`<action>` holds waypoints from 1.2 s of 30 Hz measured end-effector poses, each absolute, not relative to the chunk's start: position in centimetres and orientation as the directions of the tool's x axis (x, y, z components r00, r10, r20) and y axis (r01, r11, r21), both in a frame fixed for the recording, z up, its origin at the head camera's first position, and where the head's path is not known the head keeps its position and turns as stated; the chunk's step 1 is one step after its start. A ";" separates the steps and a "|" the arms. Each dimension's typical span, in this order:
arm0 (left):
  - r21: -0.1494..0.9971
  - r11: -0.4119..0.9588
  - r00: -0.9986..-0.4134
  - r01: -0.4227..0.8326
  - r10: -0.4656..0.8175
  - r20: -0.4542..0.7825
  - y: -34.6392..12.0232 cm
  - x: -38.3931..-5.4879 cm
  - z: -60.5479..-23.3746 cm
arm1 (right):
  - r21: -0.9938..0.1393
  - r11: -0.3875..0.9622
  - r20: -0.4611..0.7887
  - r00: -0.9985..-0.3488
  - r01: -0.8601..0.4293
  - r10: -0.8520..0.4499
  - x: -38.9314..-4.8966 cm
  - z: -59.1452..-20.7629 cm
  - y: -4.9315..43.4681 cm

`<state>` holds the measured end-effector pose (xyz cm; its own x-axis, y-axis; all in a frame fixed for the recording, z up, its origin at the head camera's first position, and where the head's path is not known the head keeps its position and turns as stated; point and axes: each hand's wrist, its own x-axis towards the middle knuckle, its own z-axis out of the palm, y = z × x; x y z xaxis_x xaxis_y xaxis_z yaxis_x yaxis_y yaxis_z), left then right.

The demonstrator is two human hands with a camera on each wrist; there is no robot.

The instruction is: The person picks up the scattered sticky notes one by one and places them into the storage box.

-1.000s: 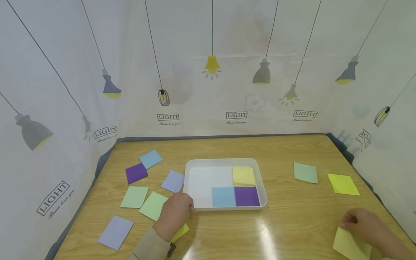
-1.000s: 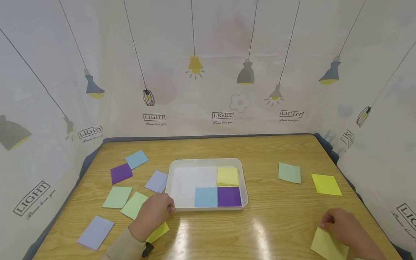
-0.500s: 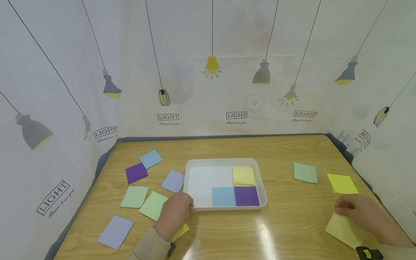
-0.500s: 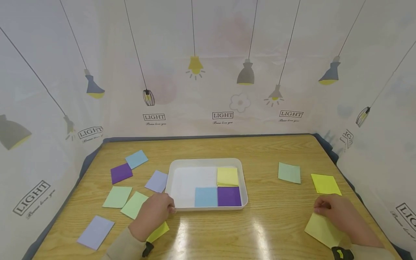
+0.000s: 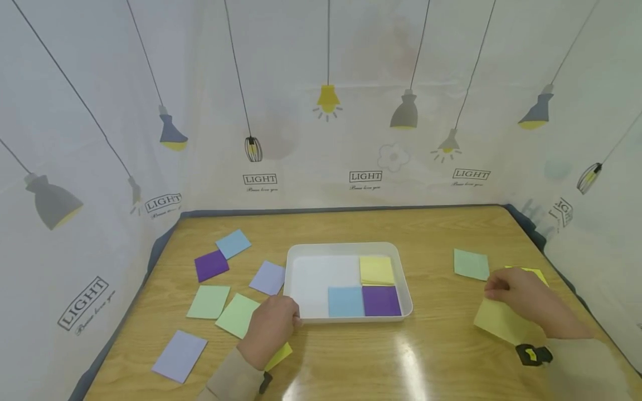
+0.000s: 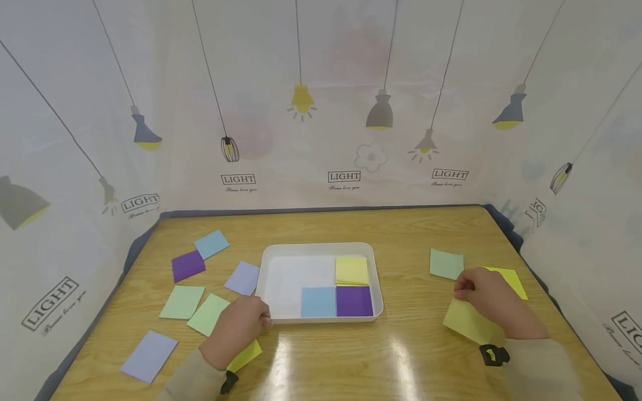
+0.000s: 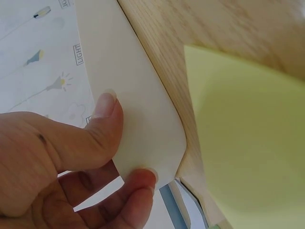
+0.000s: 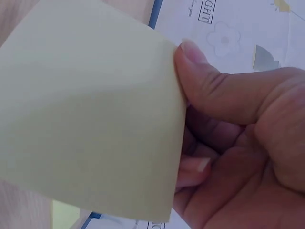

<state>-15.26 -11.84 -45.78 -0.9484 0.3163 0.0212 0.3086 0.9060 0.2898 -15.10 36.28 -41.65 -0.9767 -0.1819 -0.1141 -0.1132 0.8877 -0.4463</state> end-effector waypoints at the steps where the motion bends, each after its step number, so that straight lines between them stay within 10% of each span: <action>1: 0.289 0.906 -0.948 0.309 0.317 0.023 -11.8 -15.3 -45.8 | -0.452 0.884 -0.109 -0.976 -0.119 -0.187 -15.3 -41.5 35.9; 36: 0.284 0.912 -0.954 0.294 0.298 0.032 -12.0 -15.3 -46.2 | -0.456 0.856 -0.043 -0.955 -0.244 -0.295 -20.7 -39.0 25.3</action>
